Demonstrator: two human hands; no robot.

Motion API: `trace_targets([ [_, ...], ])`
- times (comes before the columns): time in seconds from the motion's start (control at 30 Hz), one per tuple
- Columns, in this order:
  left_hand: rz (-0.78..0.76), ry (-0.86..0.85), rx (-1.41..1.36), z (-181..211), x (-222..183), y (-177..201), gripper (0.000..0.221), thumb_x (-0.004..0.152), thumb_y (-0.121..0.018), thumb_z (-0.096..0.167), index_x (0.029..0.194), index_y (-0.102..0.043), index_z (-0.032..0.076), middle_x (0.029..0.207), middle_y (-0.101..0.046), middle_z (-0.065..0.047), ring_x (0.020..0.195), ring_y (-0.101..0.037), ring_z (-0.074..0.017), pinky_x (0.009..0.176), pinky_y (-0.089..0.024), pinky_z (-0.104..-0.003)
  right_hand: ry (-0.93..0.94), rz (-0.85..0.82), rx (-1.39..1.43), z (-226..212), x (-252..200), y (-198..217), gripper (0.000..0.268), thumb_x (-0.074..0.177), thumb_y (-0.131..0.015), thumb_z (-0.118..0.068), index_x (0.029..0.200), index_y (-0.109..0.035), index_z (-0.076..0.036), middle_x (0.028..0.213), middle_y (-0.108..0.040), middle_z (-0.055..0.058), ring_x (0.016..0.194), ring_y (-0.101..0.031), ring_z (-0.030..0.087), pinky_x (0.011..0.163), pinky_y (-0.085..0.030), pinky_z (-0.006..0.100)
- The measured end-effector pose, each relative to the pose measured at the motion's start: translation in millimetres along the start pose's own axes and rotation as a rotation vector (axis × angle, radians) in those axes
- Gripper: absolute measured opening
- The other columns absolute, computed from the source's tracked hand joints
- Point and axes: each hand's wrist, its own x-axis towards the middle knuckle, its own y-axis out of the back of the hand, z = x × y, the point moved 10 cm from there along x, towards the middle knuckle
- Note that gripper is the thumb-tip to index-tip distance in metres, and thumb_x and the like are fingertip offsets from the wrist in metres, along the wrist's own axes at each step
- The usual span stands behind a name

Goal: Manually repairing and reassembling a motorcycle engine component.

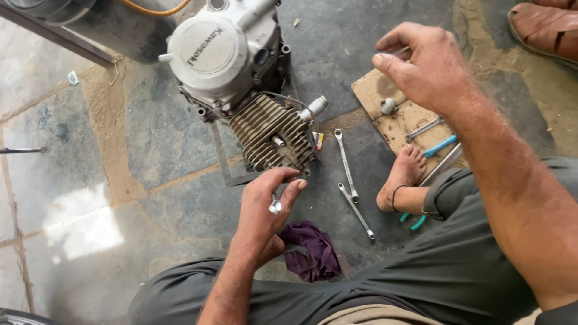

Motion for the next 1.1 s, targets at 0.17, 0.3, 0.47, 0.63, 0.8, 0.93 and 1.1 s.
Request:
trace_targets([
  [0.17, 0.026, -0.021, -0.023, 9.0, -0.4, 7.3, 0.028, 0.09, -0.078, 0.025, 0.11, -0.074, 0.005, 0.107, -0.078, -0.013, 0.098, -0.076, -0.0285, 0.082, -0.06, -0.039, -0.166, -0.043, -0.065, 82.7, 10.4, -48.4, 0.035, 0.1, -0.071, -0.027, 0.125, -0.071, -0.003, 0.115, -0.075, 0.016, 0.105, -0.072, 0.026, 0.091, -0.057, 0.042],
  [0.3, -0.009, -0.045, -0.05, 21.7, -1.1, 9.0, 0.023, 0.094, -0.074, 0.023, 0.111, -0.074, 0.007, 0.104, -0.078, -0.011, 0.093, -0.077, -0.0263, 0.079, -0.06, -0.038, -0.567, -0.134, -0.269, 182.6, -5.7, -84.0, 0.051, 0.098, -0.071, -0.039, 0.137, -0.061, -0.007, 0.126, -0.067, 0.021, 0.115, -0.065, 0.033, 0.097, -0.052, 0.05],
  [0.47, -0.03, -0.099, -0.035, 23.3, -5.0, 11.5, 0.02, 0.101, -0.066, 0.017, 0.118, -0.072, 0.008, 0.104, -0.078, -0.012, 0.09, -0.077, -0.0259, 0.077, -0.06, -0.038, -0.783, -0.113, -0.265, 313.5, -37.3, -147.6, 0.067, 0.096, -0.071, -0.047, 0.142, -0.056, 0.0, 0.138, -0.061, 0.024, 0.124, -0.061, 0.036, 0.103, -0.05, 0.054],
  [0.63, 0.015, -0.081, -0.187, 2.9, -11.4, 13.4, 0.024, 0.105, -0.061, 0.019, 0.123, -0.069, 0.005, 0.1, -0.077, -0.012, 0.084, -0.079, -0.019, 0.069, -0.063, -0.034, -1.164, 0.124, 0.092, 294.5, -77.5, -165.3, 0.083, 0.084, -0.075, -0.05, 0.144, -0.043, -0.003, 0.14, -0.053, 0.024, 0.12, -0.063, 0.038, 0.089, -0.061, 0.05],
  [0.8, 0.141, 0.088, -0.348, -45.9, -24.1, 41.5, 0.031, 0.103, -0.058, 0.024, 0.123, -0.07, 0.004, 0.081, -0.074, -0.003, 0.062, -0.065, -0.007, 0.054, -0.055, -0.028, -1.19, 0.117, 0.016, 351.2, -85.8, -207.9, 0.092, 0.085, -0.081, -0.055, 0.145, -0.04, 0.0, 0.14, -0.053, 0.031, 0.127, -0.057, 0.044, 0.1, -0.054, 0.056],
  [0.93, -0.019, 0.273, -0.291, -64.3, -11.7, 34.5, 0.02, 0.099, -0.067, 0.022, 0.096, -0.076, 0.005, 0.071, -0.074, -0.008, 0.058, -0.065, -0.0145, 0.052, -0.051, -0.032, -1.169, 0.178, -0.038, 362.8, -78.5, -215.3, 0.101, 0.082, -0.088, -0.055, 0.149, -0.032, -0.005, 0.145, -0.041, 0.03, 0.13, -0.052, 0.045, 0.104, -0.049, 0.055],
  [1.1, -0.648, 0.215, 0.169, -64.2, -14.5, -99.7, 0.022, 0.09, -0.077, 0.024, 0.094, -0.068, 0.005, 0.083, -0.073, -0.014, 0.077, -0.071, -0.0325, 0.07, -0.055, -0.047, -1.234, 0.222, 0.003, 377.4, -79.8, -229.2, 0.103, 0.079, -0.09, -0.051, 0.151, -0.03, -0.008, 0.146, -0.037, 0.027, 0.131, -0.05, 0.046, 0.103, -0.05, 0.055],
])
